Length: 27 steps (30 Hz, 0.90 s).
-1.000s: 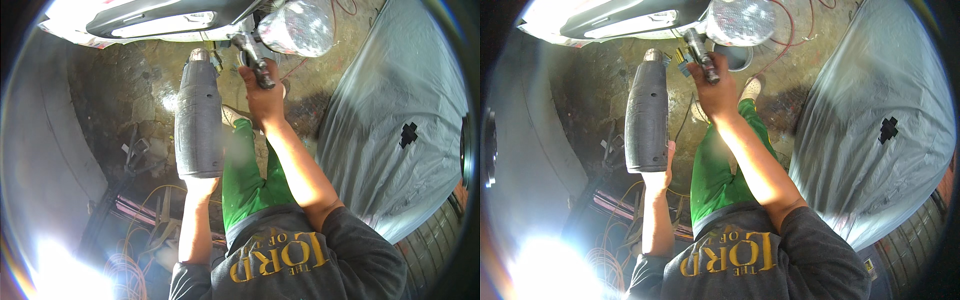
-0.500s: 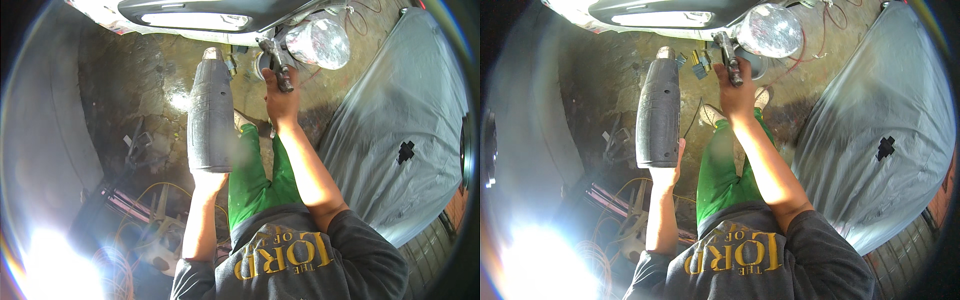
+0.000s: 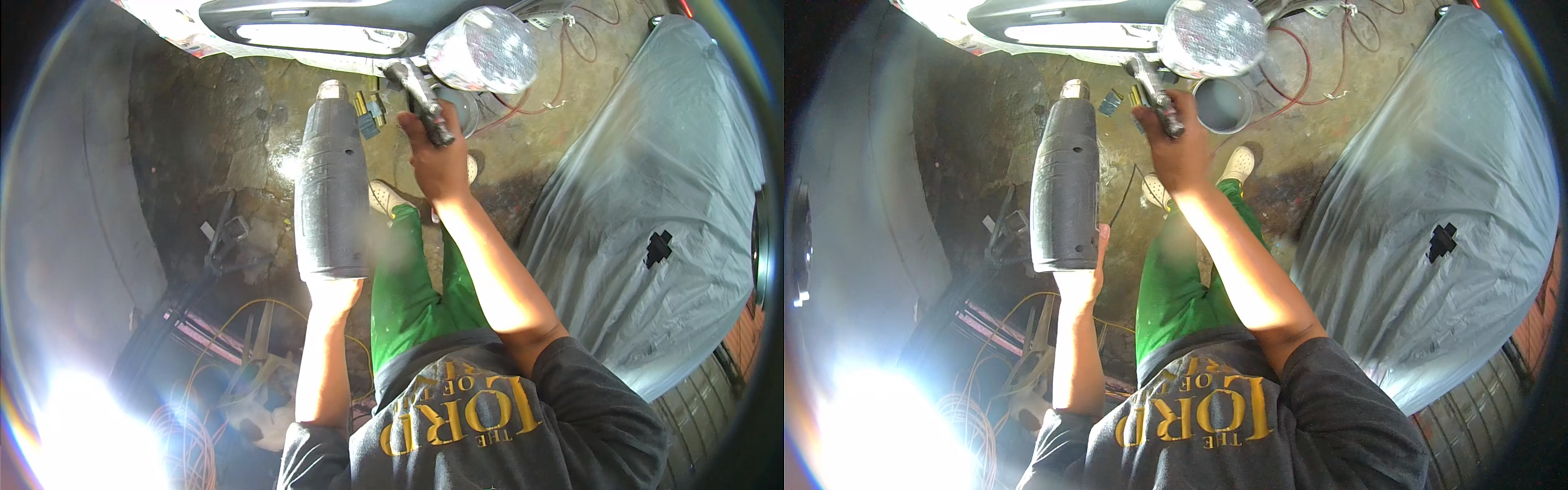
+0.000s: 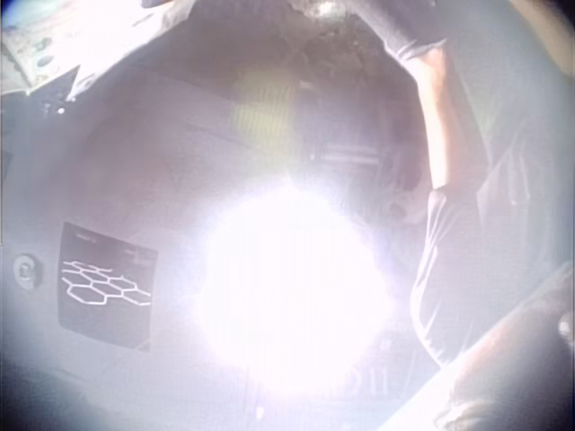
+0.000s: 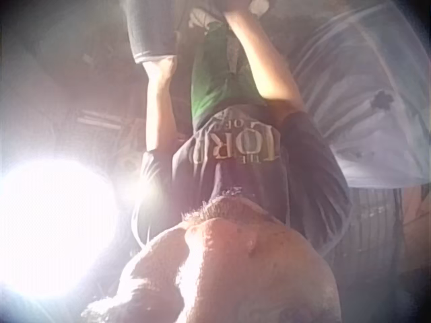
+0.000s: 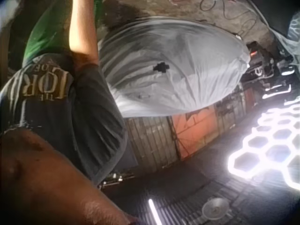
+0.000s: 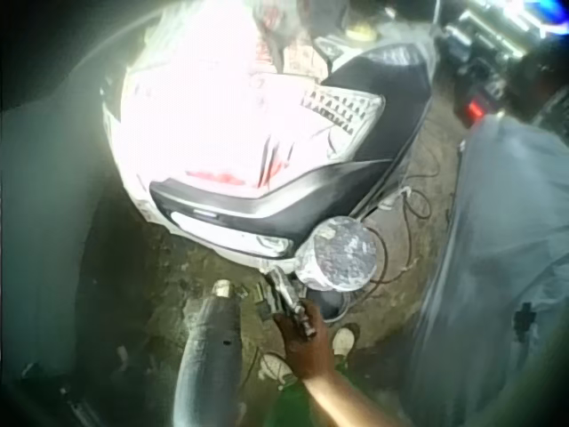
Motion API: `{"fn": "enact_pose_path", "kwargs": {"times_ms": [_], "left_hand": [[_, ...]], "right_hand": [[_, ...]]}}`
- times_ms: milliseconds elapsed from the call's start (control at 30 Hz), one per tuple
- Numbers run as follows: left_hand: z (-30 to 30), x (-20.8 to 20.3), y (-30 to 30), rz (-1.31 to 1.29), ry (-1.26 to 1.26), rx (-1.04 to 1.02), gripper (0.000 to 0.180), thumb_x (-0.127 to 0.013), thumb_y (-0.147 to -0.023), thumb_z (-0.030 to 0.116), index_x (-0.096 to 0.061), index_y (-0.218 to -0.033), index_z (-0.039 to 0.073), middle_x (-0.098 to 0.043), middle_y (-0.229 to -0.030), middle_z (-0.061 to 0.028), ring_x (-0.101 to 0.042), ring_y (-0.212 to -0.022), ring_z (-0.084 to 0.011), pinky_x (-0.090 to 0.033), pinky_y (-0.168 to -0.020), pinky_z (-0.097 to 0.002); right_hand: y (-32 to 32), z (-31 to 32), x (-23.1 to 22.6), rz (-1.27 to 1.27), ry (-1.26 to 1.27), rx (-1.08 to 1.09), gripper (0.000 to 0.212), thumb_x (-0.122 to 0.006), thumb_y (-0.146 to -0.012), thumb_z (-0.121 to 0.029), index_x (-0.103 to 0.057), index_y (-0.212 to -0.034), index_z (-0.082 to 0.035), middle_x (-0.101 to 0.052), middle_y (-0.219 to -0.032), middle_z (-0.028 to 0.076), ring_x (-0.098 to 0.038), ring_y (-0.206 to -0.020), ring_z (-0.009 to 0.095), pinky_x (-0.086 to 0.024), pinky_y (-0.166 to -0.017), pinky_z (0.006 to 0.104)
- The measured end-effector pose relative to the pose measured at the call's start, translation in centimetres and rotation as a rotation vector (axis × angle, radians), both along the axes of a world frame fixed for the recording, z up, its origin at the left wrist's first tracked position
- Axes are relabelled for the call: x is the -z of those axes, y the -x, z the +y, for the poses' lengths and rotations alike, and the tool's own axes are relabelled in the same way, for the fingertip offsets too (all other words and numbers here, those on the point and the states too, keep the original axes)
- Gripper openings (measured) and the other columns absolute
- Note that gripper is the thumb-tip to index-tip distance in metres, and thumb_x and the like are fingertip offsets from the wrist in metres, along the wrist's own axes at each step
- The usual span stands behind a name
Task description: The person uses a spray gun to apply paint to a car bumper while holding a heat gun in the other hand. They repeatedly dip the spray gun into a paint can and apply coats to the bumper surface.
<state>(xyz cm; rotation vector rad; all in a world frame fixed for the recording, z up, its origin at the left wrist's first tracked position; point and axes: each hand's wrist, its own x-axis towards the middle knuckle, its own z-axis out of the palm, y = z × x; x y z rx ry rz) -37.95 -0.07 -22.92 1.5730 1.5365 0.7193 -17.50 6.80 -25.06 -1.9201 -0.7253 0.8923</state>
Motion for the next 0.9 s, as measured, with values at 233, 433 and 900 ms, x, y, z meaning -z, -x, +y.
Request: {"fn": "enact_pose_path", "kwargs": {"times_ms": [233, 433, 900], "left_hand": [[0.7, -1.9, -1.4, -0.204, 0.131, 0.124, 0.033, -0.079, -0.087, 0.016, -0.068, -0.114, 0.001, -0.071, -0.107, -0.0139, -0.067, -0.094, -0.0272, -0.052, -0.085, -0.0402], [1.5, -1.9, -1.2, -0.239, 0.082, 0.123, 0.033, -0.079, -0.087, 0.015, -0.067, -0.114, 0.0, -0.07, -0.105, -0.013, -0.066, -0.094, -0.0271, -0.052, -0.085, -0.0403], [1.6, -0.8, 4.2, -0.18, 0.276, -0.101, 0.038, -0.07, -0.091, 0.018, -0.063, -0.125, 0.003, -0.066, -0.12, -0.0152, -0.062, -0.11, -0.0288, -0.047, -0.096, -0.0422]], "right_hand": [[-4.3, -4.9, -0.7, 0.001, -0.064, 0.178, 0.043, -0.074, -0.096, -0.035, -0.057, -0.121, -0.005, -0.067, -0.084, 0.006, -0.058, -0.064, 0.012, -0.049, -0.059, 0.0303], [-3.3, -3.7, -2.6, -0.034, -0.032, 0.161, 0.04, -0.073, -0.096, -0.034, -0.055, -0.116, -0.004, -0.065, -0.08, 0.003, -0.055, -0.055, 0.009, -0.046, -0.05, 0.0276], [5.1, 5.4, -0.9, -0.176, -0.075, -0.152, 0.038, -0.071, -0.097, -0.034, -0.057, -0.111, -0.002, -0.061, -0.07, 0.01, -0.056, -0.063, 0.018, -0.048, -0.062, 0.0367]]}}
